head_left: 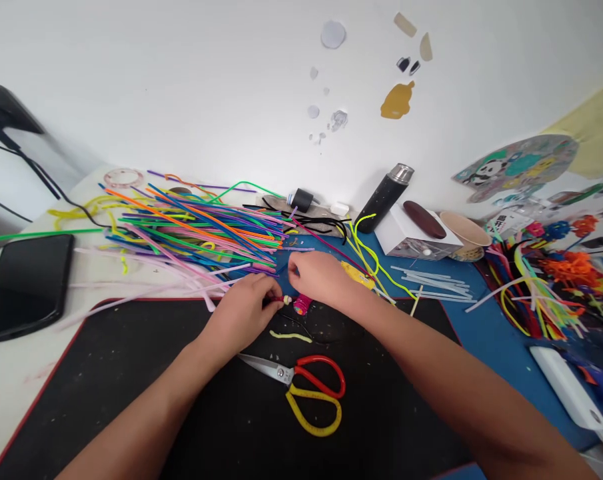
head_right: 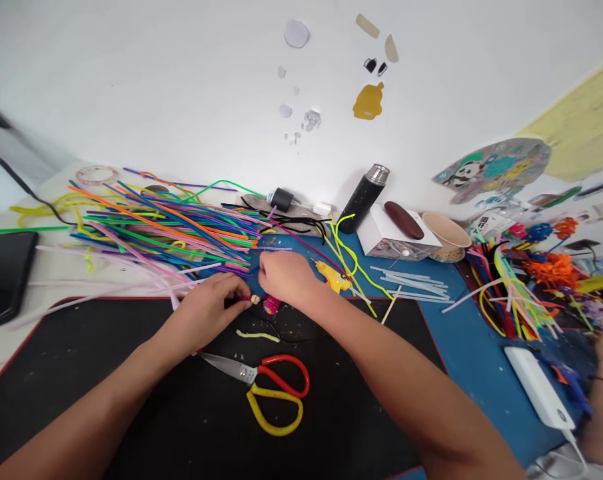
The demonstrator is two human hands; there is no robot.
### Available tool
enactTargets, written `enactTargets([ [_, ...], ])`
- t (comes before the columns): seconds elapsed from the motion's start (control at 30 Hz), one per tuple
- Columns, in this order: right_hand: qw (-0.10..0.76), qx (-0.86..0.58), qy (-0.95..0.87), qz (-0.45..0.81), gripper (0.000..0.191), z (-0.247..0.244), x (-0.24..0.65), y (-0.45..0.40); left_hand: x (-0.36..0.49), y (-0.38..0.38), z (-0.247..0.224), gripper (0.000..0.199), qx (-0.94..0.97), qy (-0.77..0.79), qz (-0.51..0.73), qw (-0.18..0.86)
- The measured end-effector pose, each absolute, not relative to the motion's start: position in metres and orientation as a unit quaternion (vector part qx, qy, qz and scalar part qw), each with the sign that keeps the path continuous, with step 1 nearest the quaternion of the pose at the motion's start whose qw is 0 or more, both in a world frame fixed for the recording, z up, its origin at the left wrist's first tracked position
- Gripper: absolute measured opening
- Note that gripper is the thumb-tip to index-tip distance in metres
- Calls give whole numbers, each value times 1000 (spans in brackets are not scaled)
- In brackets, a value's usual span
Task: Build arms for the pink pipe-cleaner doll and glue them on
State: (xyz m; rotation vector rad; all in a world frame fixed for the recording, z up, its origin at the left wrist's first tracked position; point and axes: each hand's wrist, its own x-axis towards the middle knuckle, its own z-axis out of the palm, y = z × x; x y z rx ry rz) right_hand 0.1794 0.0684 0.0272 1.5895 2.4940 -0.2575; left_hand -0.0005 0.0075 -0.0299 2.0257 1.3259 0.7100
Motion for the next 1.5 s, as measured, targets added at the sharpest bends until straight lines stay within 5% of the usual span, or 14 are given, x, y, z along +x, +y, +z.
enactTargets([
  [0.23,-254,568,700,-351,12,19,204,32,-14,15,-21,20,586,476,357,549],
  [0.57,-395,490,545,-554,27,-4,212,-16,-12,14,-18,31,490,398,383,674],
  [1.5,-406,515,550,-517,23,-19,204,-31,-4,8,-19,29,543,425,341,639],
])
